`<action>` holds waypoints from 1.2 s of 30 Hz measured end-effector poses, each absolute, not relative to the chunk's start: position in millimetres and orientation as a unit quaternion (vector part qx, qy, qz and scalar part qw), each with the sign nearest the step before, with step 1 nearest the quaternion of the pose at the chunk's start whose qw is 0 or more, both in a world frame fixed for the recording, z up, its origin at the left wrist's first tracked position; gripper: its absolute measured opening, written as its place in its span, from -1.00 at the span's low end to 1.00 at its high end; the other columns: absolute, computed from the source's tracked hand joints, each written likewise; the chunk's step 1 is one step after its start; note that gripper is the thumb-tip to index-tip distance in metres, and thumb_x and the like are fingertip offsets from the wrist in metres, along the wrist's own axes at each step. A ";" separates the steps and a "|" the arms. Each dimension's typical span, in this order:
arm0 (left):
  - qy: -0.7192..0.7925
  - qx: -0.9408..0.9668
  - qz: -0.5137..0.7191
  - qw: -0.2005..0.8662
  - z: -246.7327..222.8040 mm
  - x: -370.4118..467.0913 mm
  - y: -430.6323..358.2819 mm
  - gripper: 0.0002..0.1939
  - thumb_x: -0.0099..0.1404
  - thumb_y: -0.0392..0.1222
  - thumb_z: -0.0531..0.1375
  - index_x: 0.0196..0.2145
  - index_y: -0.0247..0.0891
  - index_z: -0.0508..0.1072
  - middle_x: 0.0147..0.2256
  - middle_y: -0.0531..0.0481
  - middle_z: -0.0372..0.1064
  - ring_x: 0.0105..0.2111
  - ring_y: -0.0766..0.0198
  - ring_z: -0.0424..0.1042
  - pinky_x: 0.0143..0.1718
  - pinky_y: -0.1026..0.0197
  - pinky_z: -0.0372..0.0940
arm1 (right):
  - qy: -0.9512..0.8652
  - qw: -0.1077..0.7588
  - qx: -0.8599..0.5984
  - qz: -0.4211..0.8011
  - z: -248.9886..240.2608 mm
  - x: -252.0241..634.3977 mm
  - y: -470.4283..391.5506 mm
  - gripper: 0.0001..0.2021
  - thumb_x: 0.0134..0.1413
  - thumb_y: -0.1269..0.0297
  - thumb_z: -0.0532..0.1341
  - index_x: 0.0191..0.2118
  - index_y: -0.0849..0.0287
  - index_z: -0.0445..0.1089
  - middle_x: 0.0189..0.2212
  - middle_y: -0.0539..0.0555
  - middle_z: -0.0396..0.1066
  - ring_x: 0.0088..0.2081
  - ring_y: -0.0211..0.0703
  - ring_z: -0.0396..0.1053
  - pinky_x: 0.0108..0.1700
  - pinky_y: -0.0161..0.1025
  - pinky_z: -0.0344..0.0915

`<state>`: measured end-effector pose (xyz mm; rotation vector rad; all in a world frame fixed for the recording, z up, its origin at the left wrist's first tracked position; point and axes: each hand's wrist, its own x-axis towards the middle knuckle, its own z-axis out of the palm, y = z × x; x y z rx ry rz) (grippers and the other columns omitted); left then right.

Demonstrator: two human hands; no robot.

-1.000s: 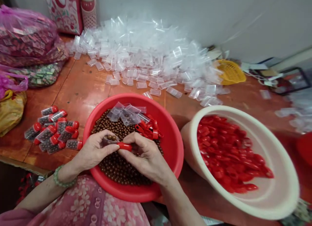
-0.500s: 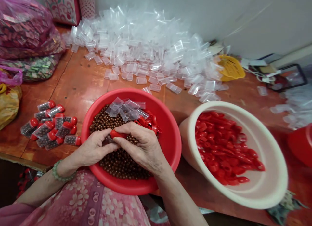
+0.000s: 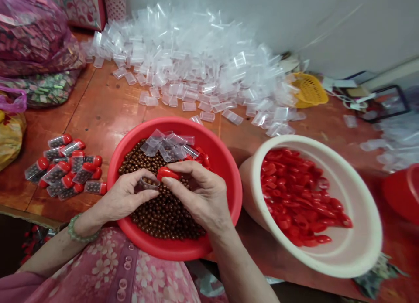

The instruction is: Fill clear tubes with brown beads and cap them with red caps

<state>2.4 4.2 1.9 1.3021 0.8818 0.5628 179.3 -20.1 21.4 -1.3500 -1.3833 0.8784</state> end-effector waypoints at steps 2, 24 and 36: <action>0.377 0.577 0.260 0.676 0.5 2.3 4.2 -0.82 0.23 -0.21 0.18 -0.21 -0.31 0.41 -0.32 0.01 0.41 -0.26 0.26 0.39 -0.14 0.19 0.27 | -0.556 0.507 -0.545 0.371 17.7 168.0 -20.2 -0.83 -0.01 0.41 0.36 -0.26 0.04 0.51 -0.37 -0.04 0.55 -0.34 -0.25 0.51 -0.25 -0.30 0.46; 0.334 0.551 0.280 0.712 1.2 1.9 5.6 -0.72 0.26 -0.20 0.18 -0.10 -0.36 0.45 -0.17 -0.07 0.46 -0.12 0.18 0.41 0.04 0.12 0.26 | -0.462 0.593 -0.540 0.379 1.4 138.0 -27.4 -0.92 0.02 0.39 0.34 -0.34 0.08 0.45 -0.36 -0.01 0.52 -0.30 -0.24 0.51 -0.21 -0.26 0.49; 0.293 0.501 0.309 0.754 -2.8 3.7 7.5 -0.73 0.24 -0.30 0.18 -0.08 -0.31 0.47 -0.08 -0.07 0.47 -0.04 0.19 0.40 0.11 0.15 0.20 | -0.636 0.529 -0.513 0.229 -11.1 145.2 -27.4 -0.82 0.12 0.43 0.24 -0.17 0.03 0.40 -0.31 0.05 0.51 -0.26 -0.12 0.49 -0.20 -0.10 0.46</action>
